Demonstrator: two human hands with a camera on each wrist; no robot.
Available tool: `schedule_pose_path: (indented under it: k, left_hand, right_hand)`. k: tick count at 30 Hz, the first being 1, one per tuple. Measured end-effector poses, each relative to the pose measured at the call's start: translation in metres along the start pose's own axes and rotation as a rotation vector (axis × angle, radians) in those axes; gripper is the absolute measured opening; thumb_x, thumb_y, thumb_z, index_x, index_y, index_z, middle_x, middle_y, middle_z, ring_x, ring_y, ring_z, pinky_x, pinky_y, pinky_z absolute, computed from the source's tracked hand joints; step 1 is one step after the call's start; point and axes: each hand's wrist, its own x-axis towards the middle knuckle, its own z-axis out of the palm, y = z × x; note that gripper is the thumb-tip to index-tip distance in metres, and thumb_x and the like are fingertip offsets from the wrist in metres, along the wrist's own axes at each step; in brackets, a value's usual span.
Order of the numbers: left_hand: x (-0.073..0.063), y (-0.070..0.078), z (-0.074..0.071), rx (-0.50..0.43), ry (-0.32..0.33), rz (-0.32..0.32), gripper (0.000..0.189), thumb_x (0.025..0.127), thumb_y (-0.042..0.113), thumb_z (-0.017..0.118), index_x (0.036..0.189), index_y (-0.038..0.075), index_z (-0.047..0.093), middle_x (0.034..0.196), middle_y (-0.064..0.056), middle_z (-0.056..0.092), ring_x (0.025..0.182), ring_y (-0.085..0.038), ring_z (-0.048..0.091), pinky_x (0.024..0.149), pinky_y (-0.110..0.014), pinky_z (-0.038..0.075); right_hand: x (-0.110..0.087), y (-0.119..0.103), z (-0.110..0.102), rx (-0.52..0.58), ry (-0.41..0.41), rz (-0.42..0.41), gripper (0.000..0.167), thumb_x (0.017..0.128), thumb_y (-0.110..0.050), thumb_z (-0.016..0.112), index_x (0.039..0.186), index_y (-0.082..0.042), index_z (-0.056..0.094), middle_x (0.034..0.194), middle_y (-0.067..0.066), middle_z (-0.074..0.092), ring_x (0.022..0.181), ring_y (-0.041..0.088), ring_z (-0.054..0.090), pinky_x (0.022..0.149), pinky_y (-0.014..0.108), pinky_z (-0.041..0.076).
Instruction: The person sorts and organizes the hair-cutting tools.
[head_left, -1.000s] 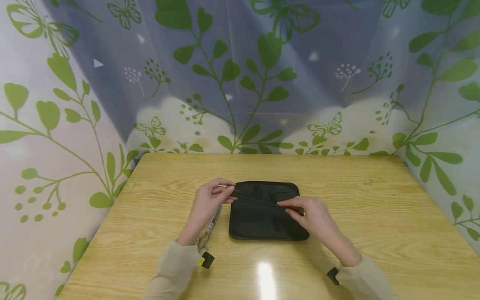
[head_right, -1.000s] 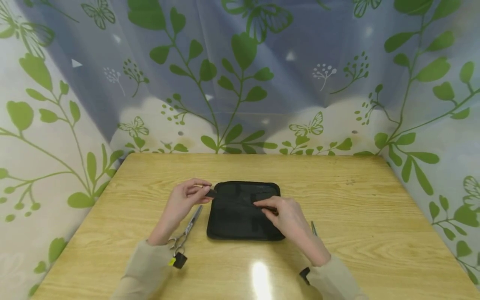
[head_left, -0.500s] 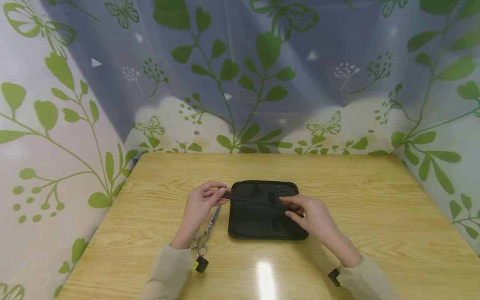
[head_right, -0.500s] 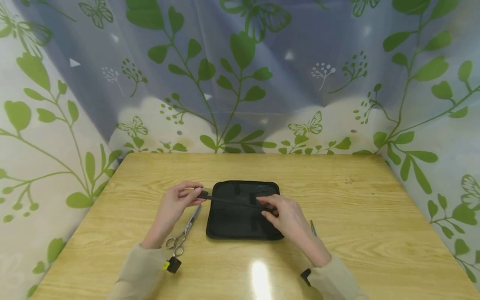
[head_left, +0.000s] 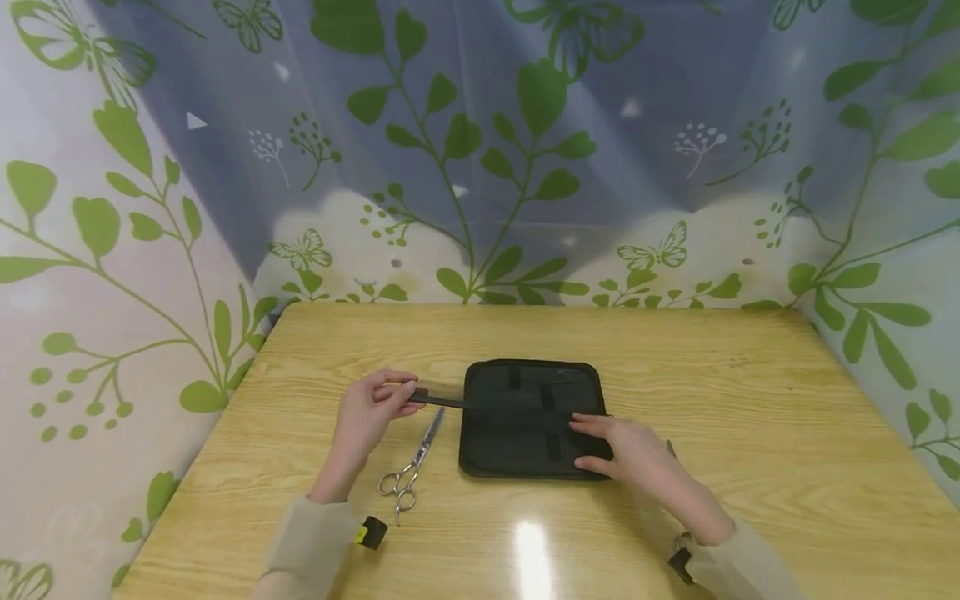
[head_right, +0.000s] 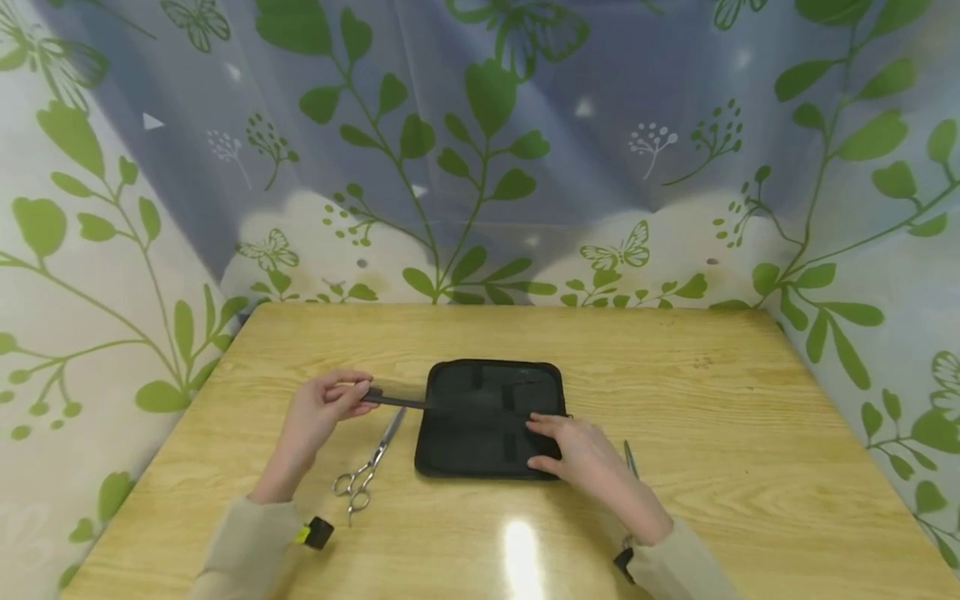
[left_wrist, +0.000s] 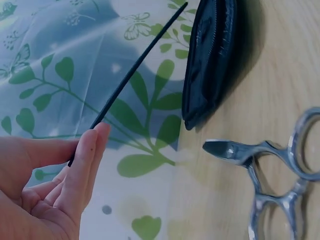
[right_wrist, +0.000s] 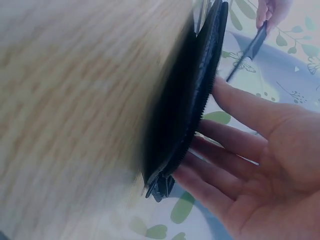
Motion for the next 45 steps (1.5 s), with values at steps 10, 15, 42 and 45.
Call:
schedule_pose_path:
  k: [10, 15, 42, 45]
  left_hand:
    - [-0.001, -0.009, 0.001, 0.044, -0.031, -0.048, 0.024, 0.099, 0.007, 0.066, 0.117, -0.01, 0.069, 0.101, -0.026, 0.074, 0.075, -0.021, 0.076, 0.073, -0.03, 0.061]
    - [0.0, -0.014, 0.003, 0.071, -0.029, -0.049, 0.024, 0.098, 0.006, 0.066, 0.116, -0.009, 0.069, 0.1, -0.025, 0.074, 0.078, -0.028, 0.076, 0.073, -0.033, 0.061]
    - [0.002, -0.025, 0.005, 0.127, -0.083, -0.09, 0.02, 0.097, 0.0, 0.066, 0.112, -0.013, 0.069, 0.101, -0.027, 0.074, 0.081, -0.034, 0.075, 0.073, -0.034, 0.061]
    - [0.002, -0.027, 0.003, 0.148, -0.08, -0.095, 0.019, 0.097, 0.001, 0.066, 0.111, -0.012, 0.069, 0.098, -0.025, 0.074, 0.08, -0.034, 0.075, 0.074, -0.035, 0.061]
  right_hand:
    - [0.0, -0.001, 0.005, 0.036, -0.132, 0.071, 0.055, 0.088, -0.024, 0.08, 0.135, 0.0, 0.063, 0.148, 0.016, 0.053, 0.047, 0.004, 0.027, 0.048, 0.022, 0.028]
    - [0.001, -0.003, 0.005, 0.058, -0.13, 0.078, 0.055, 0.087, -0.021, 0.08, 0.134, 0.002, 0.063, 0.148, 0.018, 0.053, 0.045, 0.004, 0.025, 0.047, 0.021, 0.029]
    - [0.001, -0.002, 0.004, 0.051, -0.137, 0.062, 0.055, 0.086, -0.019, 0.081, 0.134, 0.002, 0.064, 0.147, 0.018, 0.054, 0.047, 0.003, 0.032, 0.05, 0.022, 0.032]
    - [0.001, -0.002, 0.004, 0.054, -0.137, 0.059, 0.055, 0.086, -0.019, 0.081, 0.134, 0.002, 0.064, 0.147, 0.018, 0.054, 0.047, 0.003, 0.032, 0.05, 0.022, 0.032]
